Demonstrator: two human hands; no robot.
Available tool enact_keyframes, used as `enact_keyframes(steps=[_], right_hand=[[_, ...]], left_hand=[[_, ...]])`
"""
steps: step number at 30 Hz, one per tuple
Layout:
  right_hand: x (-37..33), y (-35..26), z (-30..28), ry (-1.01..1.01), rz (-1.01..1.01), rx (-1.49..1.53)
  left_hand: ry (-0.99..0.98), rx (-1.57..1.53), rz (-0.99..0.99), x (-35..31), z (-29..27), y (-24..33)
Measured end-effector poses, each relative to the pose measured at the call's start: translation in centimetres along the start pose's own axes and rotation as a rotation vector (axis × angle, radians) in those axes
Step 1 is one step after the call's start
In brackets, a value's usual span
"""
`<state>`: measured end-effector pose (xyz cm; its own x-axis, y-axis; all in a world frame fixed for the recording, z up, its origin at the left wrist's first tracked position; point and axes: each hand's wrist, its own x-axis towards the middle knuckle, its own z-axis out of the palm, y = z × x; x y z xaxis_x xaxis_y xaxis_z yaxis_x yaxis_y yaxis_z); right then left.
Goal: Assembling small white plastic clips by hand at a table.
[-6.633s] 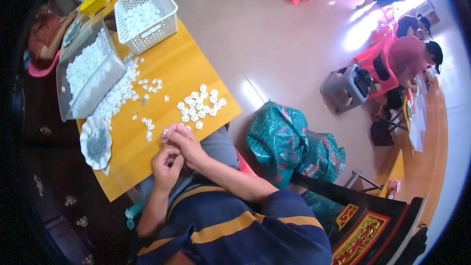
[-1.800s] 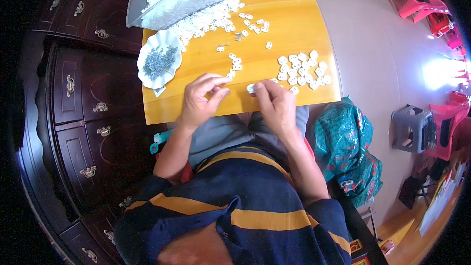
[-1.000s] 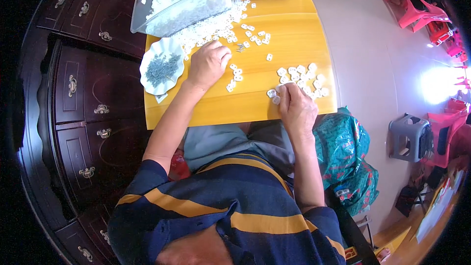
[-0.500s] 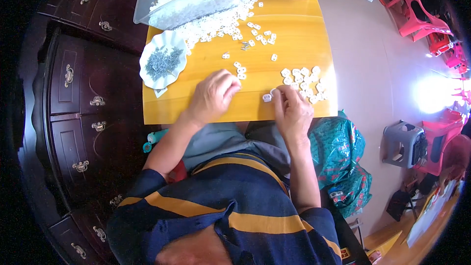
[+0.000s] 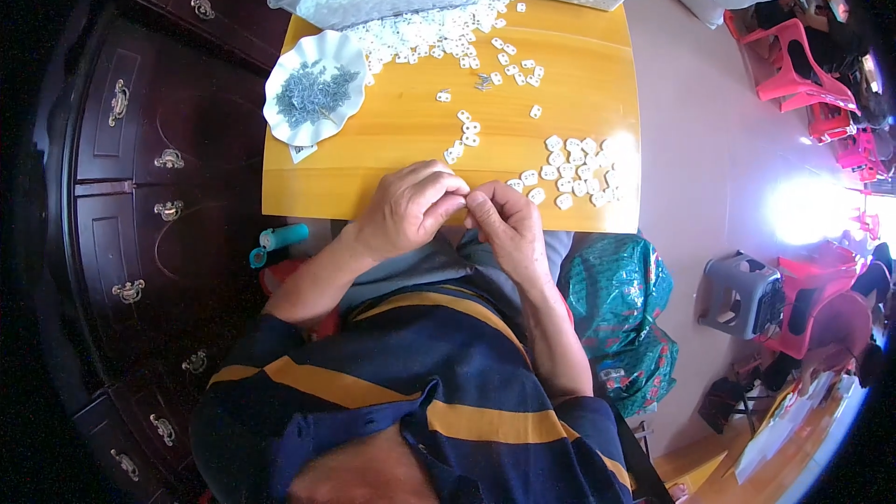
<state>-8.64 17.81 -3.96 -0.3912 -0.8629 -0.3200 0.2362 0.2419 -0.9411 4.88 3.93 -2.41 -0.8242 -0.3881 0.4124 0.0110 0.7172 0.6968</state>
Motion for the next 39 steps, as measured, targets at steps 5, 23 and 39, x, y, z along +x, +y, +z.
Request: enact_keyframes(steps=[5, 23, 39], right_hand=[[0.0, 0.3, 1.0, 0.002, 0.035, 0.052], [1.2, -0.9, 2.8, 0.161, -0.299, -0.442], [6.0, -2.7, -0.4, 0.318, -0.424, -1.071]], left_hand=[[0.044, -0.066, -0.042, -0.8, -0.1, -0.2], [0.04, -0.345, -0.339, -2.6, -0.5, -1.9], [0.055, -0.39, -0.401, -4.0, -1.2, -3.3]])
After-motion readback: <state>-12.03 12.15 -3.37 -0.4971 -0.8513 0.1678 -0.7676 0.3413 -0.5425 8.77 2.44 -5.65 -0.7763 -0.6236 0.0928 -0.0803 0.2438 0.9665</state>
